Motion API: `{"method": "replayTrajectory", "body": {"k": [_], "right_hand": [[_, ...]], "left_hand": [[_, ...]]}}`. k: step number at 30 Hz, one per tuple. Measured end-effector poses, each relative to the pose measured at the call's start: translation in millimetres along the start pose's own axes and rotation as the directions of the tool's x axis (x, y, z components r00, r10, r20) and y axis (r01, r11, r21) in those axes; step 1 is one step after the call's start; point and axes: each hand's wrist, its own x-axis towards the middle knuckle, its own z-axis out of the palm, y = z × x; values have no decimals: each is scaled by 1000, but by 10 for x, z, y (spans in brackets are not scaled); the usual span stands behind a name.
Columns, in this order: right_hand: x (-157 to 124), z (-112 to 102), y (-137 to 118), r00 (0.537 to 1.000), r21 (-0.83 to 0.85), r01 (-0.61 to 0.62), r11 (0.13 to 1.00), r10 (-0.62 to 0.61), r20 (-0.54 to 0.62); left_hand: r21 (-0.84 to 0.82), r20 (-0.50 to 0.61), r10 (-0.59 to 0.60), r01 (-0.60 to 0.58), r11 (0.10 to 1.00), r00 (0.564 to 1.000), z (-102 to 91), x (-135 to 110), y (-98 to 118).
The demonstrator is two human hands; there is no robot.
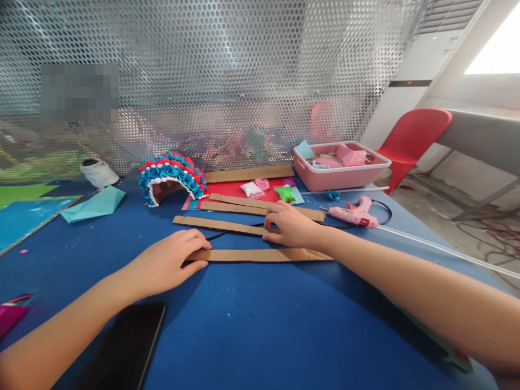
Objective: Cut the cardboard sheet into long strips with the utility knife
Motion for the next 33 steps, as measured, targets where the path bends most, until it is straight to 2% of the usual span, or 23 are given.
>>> {"method": "replayTrajectory", "body": {"k": [5,8,11,14,17,21,24,26,29,31,33], "right_hand": [[-10,-121,-28,989,96,-149,984,150,-1],[-51,-246,-51,980,142,-195,970,197,-4],[-139,-372,-104,980,235,-197,952,186,71],[-272,-463,-173,982,299,-150,943,107,154],[-419,-471,-236,978,291,-94,952,34,204],[-580,-332,-292,968,270,-60,961,-10,250],[-660,-207,-319,958,210,-32,977,-30,286],[-695,-160,-328,958,183,-35,983,-19,287],[-732,-139,-321,971,159,-2,987,-36,237],[-755,-134,-305,977,133,38,990,-65,204],[-779,-118,-287,977,102,51,993,-71,200]], "left_hand": [[13,-51,11,-11,1000,999,41,11,5],[19,-106,-4,6,1000,994,94,36,-7],[-216,-248,-68,14,976,966,125,94,-75],[-494,-352,-280,77,866,893,59,167,-213],[-662,-327,-461,148,735,825,-124,180,-354],[-828,-207,-567,166,536,797,-388,79,-414],[-875,-185,-602,148,460,777,-452,13,-350],[-855,-193,-563,144,498,803,-420,-13,-277],[-760,-184,-401,130,637,897,-330,-72,-167],[-677,-113,-258,116,727,959,-283,-138,-117],[-575,0,-133,109,811,991,-256,-215,-92]]}}
